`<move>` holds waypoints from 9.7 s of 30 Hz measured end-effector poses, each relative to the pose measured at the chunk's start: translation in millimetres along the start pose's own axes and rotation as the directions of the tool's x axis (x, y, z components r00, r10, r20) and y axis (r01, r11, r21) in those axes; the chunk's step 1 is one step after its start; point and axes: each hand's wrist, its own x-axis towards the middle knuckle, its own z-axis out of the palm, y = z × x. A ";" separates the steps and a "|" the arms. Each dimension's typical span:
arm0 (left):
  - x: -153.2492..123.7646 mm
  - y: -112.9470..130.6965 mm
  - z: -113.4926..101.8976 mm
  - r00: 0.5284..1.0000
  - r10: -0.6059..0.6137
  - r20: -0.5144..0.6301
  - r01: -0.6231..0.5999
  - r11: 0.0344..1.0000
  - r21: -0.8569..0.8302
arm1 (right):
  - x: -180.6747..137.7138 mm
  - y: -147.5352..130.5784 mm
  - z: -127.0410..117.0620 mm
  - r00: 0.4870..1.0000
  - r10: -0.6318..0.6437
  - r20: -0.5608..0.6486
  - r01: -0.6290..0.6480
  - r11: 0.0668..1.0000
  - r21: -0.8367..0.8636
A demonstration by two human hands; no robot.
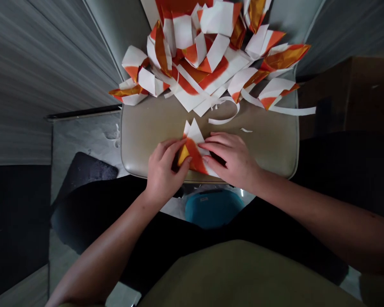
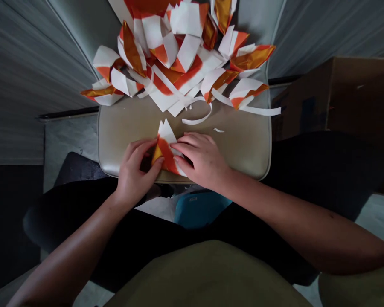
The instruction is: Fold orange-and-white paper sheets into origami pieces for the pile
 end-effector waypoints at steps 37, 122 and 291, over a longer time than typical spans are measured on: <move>2.4 -9.9 8.9 0.997 -0.050 -0.064 0.050 0.999 0.001 | 5.7 2.5 8.4 0.992 -0.128 0.020 0.130 0.977 -0.171; 15.8 28.6 -17.6 0.937 -0.348 -0.025 0.267 0.763 -0.589 | 37.8 -17.2 -37.6 0.894 0.437 0.093 -0.358 0.577 0.734; 78.2 39.4 -11.9 0.882 -0.456 0.122 0.440 0.699 -0.564 | 43.4 19.2 -38.4 0.799 0.601 0.037 -0.331 0.387 0.861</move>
